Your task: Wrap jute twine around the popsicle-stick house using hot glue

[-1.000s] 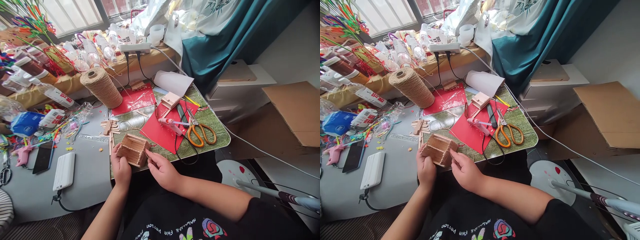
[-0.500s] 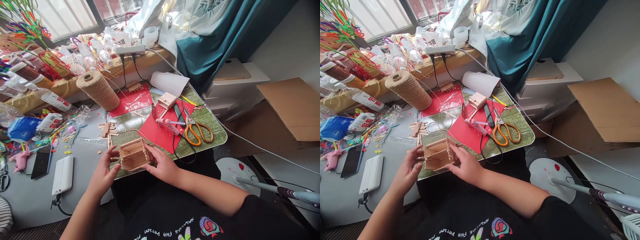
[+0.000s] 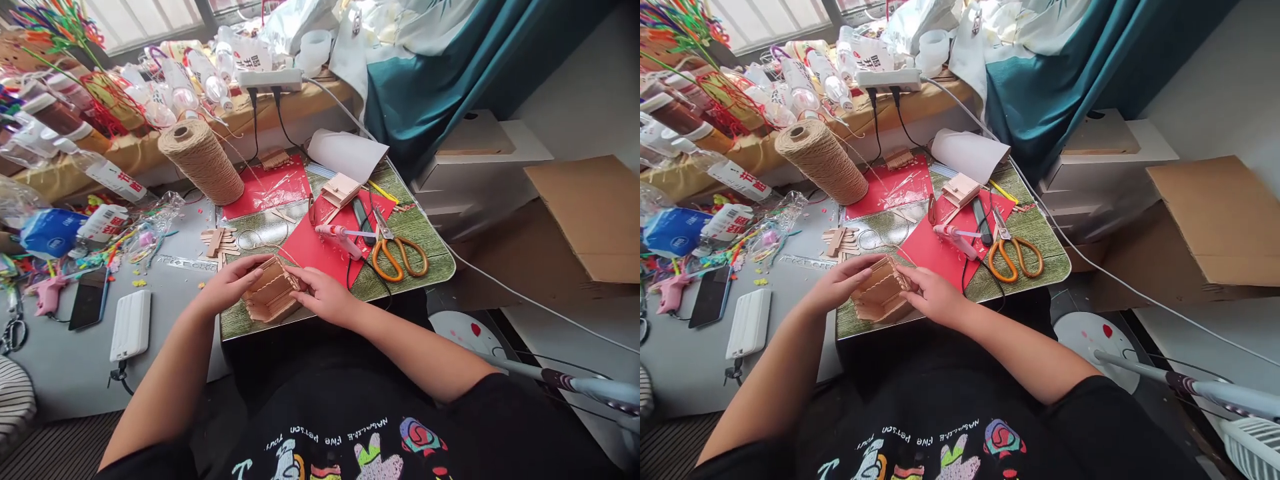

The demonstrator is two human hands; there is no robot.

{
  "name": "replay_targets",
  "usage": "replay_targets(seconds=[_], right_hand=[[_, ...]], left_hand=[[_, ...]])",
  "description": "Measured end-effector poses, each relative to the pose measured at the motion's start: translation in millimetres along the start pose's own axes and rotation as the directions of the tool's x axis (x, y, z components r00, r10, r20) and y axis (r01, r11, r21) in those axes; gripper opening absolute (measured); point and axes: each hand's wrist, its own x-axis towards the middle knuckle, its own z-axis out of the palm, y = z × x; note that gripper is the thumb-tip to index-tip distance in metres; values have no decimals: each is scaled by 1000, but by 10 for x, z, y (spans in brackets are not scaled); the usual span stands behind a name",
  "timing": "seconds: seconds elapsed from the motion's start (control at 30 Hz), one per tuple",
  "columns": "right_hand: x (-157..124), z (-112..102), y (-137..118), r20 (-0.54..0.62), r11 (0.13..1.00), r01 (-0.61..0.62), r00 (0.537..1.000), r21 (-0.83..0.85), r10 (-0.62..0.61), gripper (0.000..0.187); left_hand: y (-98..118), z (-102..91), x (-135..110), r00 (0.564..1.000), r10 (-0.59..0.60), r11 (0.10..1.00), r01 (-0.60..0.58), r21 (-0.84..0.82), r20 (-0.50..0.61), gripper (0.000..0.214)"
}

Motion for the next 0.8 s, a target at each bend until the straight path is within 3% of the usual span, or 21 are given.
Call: replay_targets(seconds=[0.13,0.3,0.37,0.43,0.53,0.63,0.8], right_hand=[[54,-49,-13,-22,1000,-4,1000,21,5,54],[40,-1,-59,-123,997,-32,992,65,39,41],[36,18,-77,-160,996,-35,986,83,48,38],[36,33,-86,-185,994,-28,982,101,47,37],[41,51,-81,-214,995,-25,976,98,46,35],[46,64,-63,-219,997,-22,975,74,38,33],[32,75,-57,-214,998,3,977,66,12,29]], left_hand=[[60,-57,-22,998,-58,998,59,-11,31,54],[163,-58,63,982,-187,976,190,108,-38,48],[214,-18,102,990,-131,975,139,175,-57,49],[283,19,131,999,11,951,4,308,-49,46],[415,41,149,978,198,868,-208,451,69,43],[545,43,137,967,189,841,-249,480,171,43],[611,126,115,954,206,793,-293,534,217,33]])
